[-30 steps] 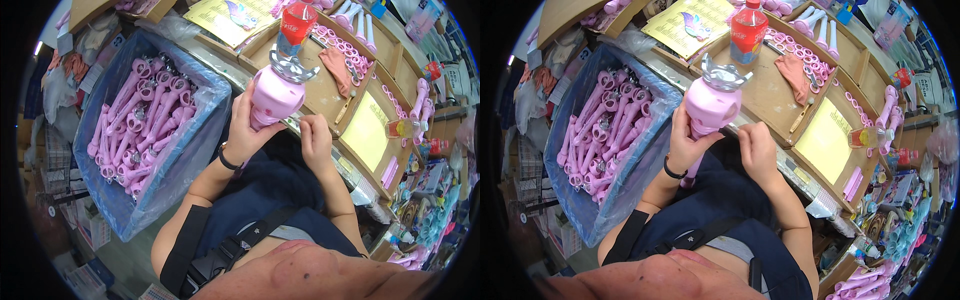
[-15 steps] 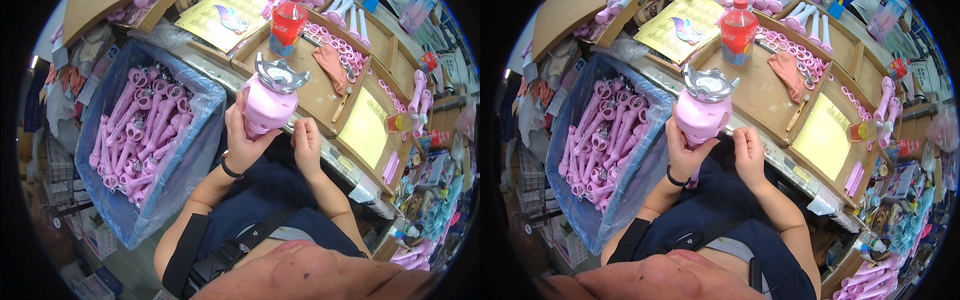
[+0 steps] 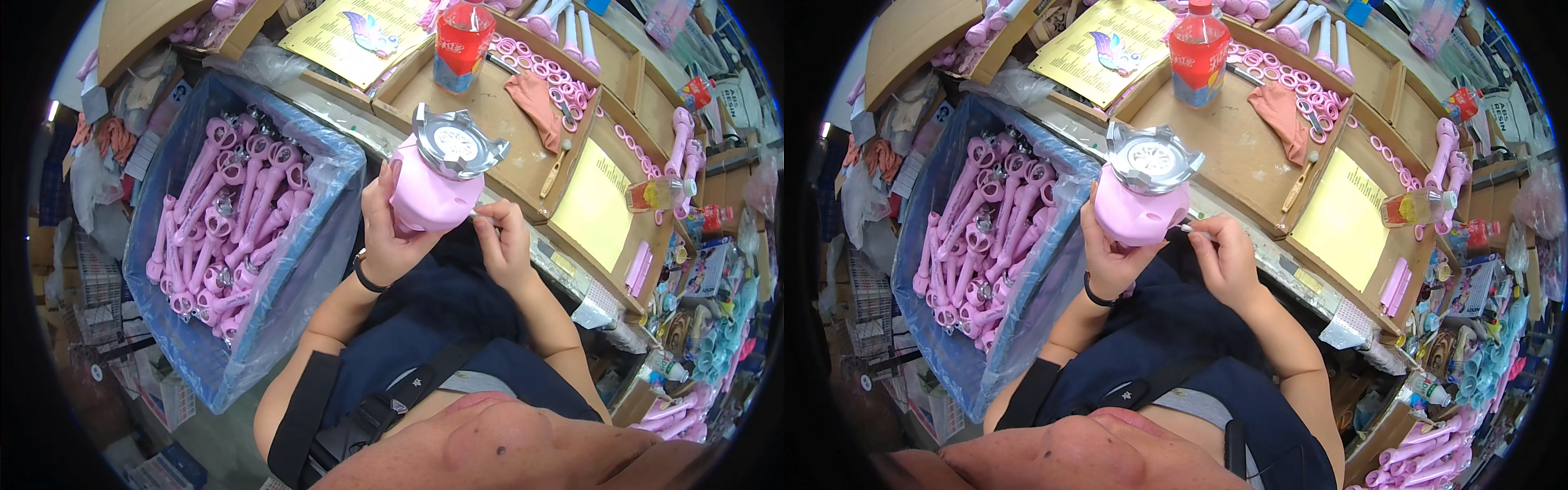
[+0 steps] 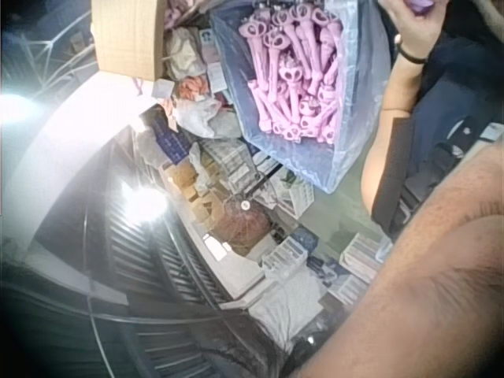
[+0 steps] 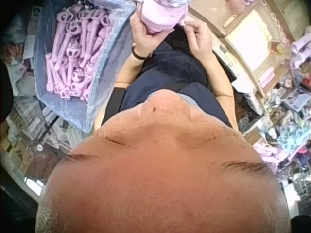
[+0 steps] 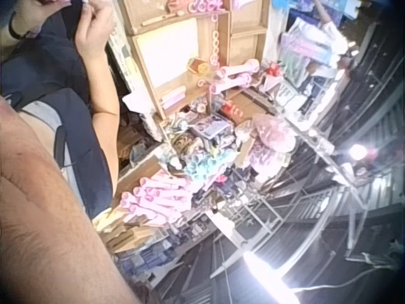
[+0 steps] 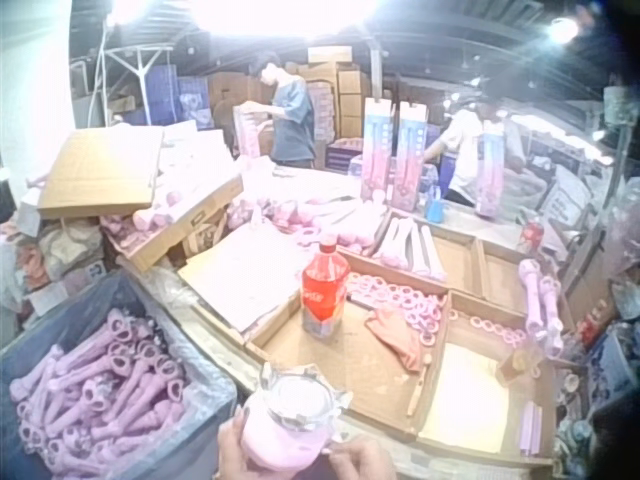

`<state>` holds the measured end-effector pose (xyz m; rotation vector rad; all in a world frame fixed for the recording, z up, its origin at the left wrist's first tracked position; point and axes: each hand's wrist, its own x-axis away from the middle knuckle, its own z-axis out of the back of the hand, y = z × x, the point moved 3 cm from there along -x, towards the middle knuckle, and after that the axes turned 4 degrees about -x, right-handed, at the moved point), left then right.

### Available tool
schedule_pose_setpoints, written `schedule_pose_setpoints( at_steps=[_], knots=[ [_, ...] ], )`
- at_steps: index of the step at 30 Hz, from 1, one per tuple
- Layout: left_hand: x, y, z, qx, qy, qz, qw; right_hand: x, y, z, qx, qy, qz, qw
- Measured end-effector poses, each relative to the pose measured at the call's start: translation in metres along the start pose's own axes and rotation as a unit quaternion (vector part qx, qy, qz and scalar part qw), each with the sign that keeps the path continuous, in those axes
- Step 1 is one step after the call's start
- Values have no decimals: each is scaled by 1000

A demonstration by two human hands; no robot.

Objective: The person picks a pink bubble maker from a bin, wipes it with a cloth, and uses a small metal tool to press and adjust parts of the head. The person then wipes the bubble maker again and places it on the table.

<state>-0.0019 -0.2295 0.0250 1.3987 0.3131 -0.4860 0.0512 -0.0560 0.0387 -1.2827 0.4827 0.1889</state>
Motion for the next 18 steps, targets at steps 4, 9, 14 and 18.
schedule_pose_setpoints(
  at_steps=[4, 9, 14, 18],
  knots=[
    [1, 1, 0, -30, 2, -40, 999, 4, 4, -5, -77, 31, -88, 993],
    [2, 1, 1, -35, -26, -65, 997, 4, 11, 1, -275, -44, -299, 913],
    [1, 0, -2, 136, 5, 92, 986, 6, -8, -5, 86, -3, 51, 995],
    [0, 4, -8, 164, 18, 100, 981, 10, 3, -7, 69, 7, 58, 996]
  ],
)
